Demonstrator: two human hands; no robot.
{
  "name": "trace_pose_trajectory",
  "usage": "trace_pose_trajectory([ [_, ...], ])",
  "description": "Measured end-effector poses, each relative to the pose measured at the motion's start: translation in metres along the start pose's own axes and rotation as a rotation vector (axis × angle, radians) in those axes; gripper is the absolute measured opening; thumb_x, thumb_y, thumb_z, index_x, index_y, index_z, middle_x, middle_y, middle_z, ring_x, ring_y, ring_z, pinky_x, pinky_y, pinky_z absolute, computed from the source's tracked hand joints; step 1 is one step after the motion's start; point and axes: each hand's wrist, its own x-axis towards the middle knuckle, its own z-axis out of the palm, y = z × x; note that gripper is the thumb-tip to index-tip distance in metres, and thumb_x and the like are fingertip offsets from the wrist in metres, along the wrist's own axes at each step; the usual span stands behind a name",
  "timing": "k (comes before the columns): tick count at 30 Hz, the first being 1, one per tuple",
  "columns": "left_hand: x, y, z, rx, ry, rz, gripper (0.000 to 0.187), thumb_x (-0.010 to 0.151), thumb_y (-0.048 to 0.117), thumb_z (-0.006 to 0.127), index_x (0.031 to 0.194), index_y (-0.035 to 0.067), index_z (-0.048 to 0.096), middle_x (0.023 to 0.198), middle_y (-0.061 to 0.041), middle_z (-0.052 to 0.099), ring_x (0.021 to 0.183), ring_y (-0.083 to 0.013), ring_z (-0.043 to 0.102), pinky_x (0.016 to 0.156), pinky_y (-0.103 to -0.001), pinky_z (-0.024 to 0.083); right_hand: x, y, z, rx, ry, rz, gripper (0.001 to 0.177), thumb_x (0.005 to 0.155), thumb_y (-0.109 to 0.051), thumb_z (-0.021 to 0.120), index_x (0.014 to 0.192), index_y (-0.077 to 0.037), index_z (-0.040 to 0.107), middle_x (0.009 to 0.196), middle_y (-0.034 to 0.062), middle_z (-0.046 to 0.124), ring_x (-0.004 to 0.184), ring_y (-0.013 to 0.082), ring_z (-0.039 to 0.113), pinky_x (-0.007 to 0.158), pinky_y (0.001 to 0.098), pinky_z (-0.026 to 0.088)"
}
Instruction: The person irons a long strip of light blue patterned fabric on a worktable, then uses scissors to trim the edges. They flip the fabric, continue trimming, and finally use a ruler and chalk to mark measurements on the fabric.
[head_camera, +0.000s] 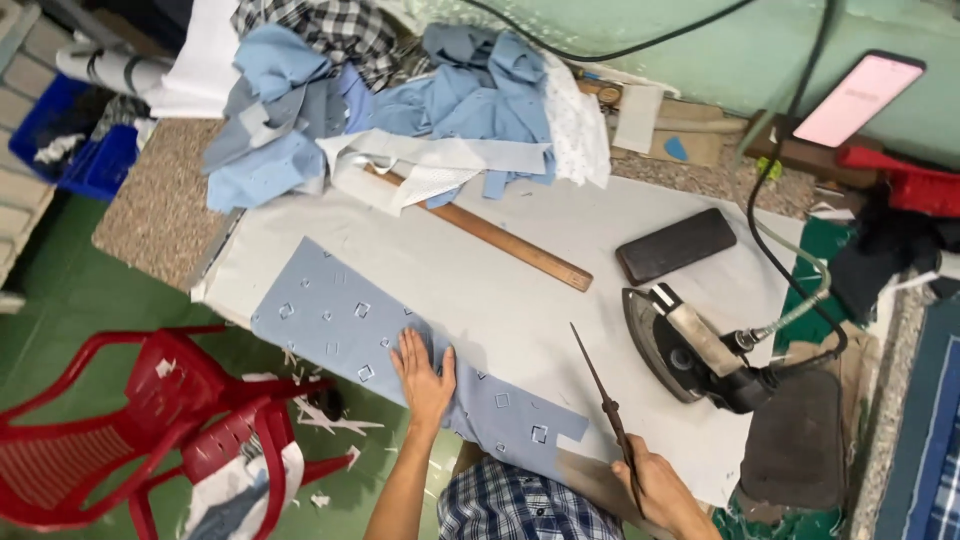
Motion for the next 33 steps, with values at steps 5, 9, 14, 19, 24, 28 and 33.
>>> trace_pose_trajectory([
  [5, -0.001, -0.007, -0.002, -0.146, 0.003, 0.038, 0.078, 0.103, 0.049, 0.038, 0.154, -0.009, 0.027, 0.163, -0.026, 0.028, 0.155, -0.0355, 0.019, 0.127, -0.052, 0.003, 0.014, -0.004, 0.033, 0.033, 0.103, 0.018, 0.067, 0.091, -0.064, 0.039, 0.133, -0.013, 0.044, 0.080, 0.0104, 0.070, 0.077, 0.0311, 0.070, 0.073, 0.0402, 0.050],
  [9, 0.005, -0.029, -0.025, -0.402, -0.152, -0.042, 0.074, 0.104, 0.044, 0.038, 0.156, -0.006, 0.020, 0.167, -0.022, 0.018, 0.156, -0.0350, 0.012, 0.127, -0.048, 0.007, 0.054, -0.062, 0.035, 0.107, 0.313, 0.219, 0.057, 0.086, -0.053, 0.068, 0.132, -0.023, 0.053, 0.097, 0.0205, 0.080, 0.092, 0.0401, 0.075, 0.080, 0.0452, 0.054],
  [14, 0.038, -0.114, -0.072, -0.285, -0.148, 0.148, 0.067, 0.102, 0.037, 0.049, 0.152, -0.005, 0.034, 0.162, -0.023, 0.031, 0.154, -0.0372, 0.024, 0.126, -0.053, 0.013, 0.149, -0.156, -0.001, -0.002, 0.536, 0.277, 0.063, 0.091, -0.053, 0.062, 0.143, -0.022, 0.045, 0.101, 0.0262, 0.074, 0.093, 0.0481, 0.070, 0.078, 0.0518, 0.051],
  [19, 0.073, -0.176, -0.109, -0.228, -0.173, 0.254, 0.055, 0.102, 0.032, 0.054, 0.140, -0.007, 0.053, 0.148, -0.025, 0.052, 0.144, -0.0382, 0.044, 0.123, -0.052, 0.028, 0.215, -0.177, -0.005, -0.111, 0.803, 0.188, 0.058, 0.088, -0.031, 0.071, 0.139, -0.013, 0.052, 0.122, 0.0144, 0.070, 0.102, 0.0409, 0.066, 0.073, 0.0522, 0.051],
  [24, 0.083, -0.179, -0.114, -0.188, -0.221, 0.325, 0.052, 0.102, 0.036, 0.053, 0.138, -0.001, 0.059, 0.146, -0.018, 0.057, 0.141, -0.0325, 0.049, 0.122, -0.049, 0.031, 0.225, -0.161, 0.025, -0.388, 1.099, -0.036, 0.041, 0.095, -0.009, 0.059, 0.136, -0.003, 0.058, 0.128, 0.0212, 0.058, 0.107, 0.0422, 0.052, 0.082, 0.0500, 0.053],
  [28, 0.089, -0.168, -0.114, -0.110, -0.260, 0.394, 0.064, 0.101, 0.042, 0.052, 0.152, 0.003, 0.043, 0.162, -0.017, 0.036, 0.152, -0.0305, 0.030, 0.126, -0.052, 0.018, 0.150, -0.176, 0.078, -0.542, 1.279, -0.098, 0.041, 0.101, -0.013, 0.050, 0.139, 0.003, 0.055, 0.126, 0.0212, 0.060, 0.116, 0.0402, 0.057, 0.097, 0.0459, 0.048],
  [33, 0.099, -0.174, -0.107, 0.143, -0.275, 0.319, 0.078, 0.104, 0.057, 0.030, 0.156, -0.001, 0.030, 0.166, -0.021, 0.024, 0.154, -0.0353, 0.019, 0.127, -0.051, 0.007, 0.071, -0.122, 0.179, -0.794, 0.955, 0.085, 0.081, 0.100, -0.067, 0.021, 0.157, -0.013, 0.039, 0.163, 0.0069, 0.042, 0.159, 0.0246, 0.023, 0.131, 0.0483, 0.010],
])
